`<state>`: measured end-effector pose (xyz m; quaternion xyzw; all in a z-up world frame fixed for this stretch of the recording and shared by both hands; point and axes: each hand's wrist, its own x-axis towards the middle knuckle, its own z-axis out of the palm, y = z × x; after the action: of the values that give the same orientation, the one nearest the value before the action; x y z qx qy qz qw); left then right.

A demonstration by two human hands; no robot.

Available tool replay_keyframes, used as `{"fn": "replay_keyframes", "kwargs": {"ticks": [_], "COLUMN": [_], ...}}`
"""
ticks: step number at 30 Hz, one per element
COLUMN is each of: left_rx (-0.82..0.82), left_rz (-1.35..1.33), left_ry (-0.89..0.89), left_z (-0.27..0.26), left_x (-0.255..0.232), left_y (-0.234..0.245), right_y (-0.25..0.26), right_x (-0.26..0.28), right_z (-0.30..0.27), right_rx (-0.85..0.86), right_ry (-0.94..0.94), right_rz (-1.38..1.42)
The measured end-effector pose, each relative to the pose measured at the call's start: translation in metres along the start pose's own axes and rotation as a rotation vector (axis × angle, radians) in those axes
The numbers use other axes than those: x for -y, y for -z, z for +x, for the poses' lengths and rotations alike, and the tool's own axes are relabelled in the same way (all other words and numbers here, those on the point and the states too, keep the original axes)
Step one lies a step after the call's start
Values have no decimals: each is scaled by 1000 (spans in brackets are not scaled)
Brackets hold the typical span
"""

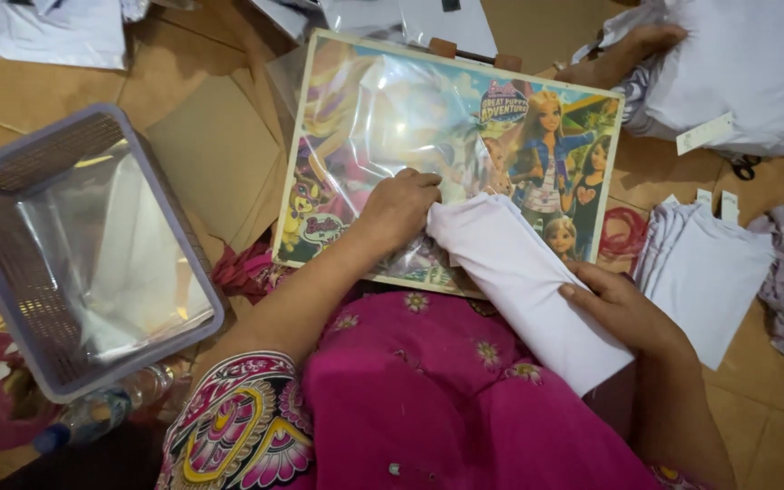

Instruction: The person sits on the floor and repeatedly places folded white t-shirts into clear plastic bags. They smooth the shirts inside the bags and seal them before setting them aside. The process is repeated for multiple shirts.

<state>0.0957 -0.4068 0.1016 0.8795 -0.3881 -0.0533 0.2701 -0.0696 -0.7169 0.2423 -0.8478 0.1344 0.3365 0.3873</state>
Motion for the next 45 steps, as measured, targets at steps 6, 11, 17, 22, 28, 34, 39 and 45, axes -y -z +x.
{"fn": "replay_keyframes", "kwargs": {"ticks": [6,11,17,22,28,34,39,45], "left_rx": [-48,-46,-130,-460,-370,-241,-188,-155], "left_rz": [-88,-79,-190,146,149,-38,-42,-232], "left_ry": [169,246,288,-63,-154,-432,-363,-300], "left_z": [5,10,9,20,19,23,30,15], "left_x": [8,1,-20,-4,-10,-45,-31,-30], "left_y": [15,21,88,59,41,36,65,77], "right_y": [-12,-9,-17,-13,-31,-45,-63,-73], "right_x": [-18,-22,-3,-6,33,14,6,1], "right_z": [21,31,48,63,45,75,73,75], "right_rx": [-124,-129,-14,-10,-122,-137,-181,-306], "right_ry": [60,90,132,162,184,256,239,214], "right_rz": [496,538,472,383,571,689,762,872]}}
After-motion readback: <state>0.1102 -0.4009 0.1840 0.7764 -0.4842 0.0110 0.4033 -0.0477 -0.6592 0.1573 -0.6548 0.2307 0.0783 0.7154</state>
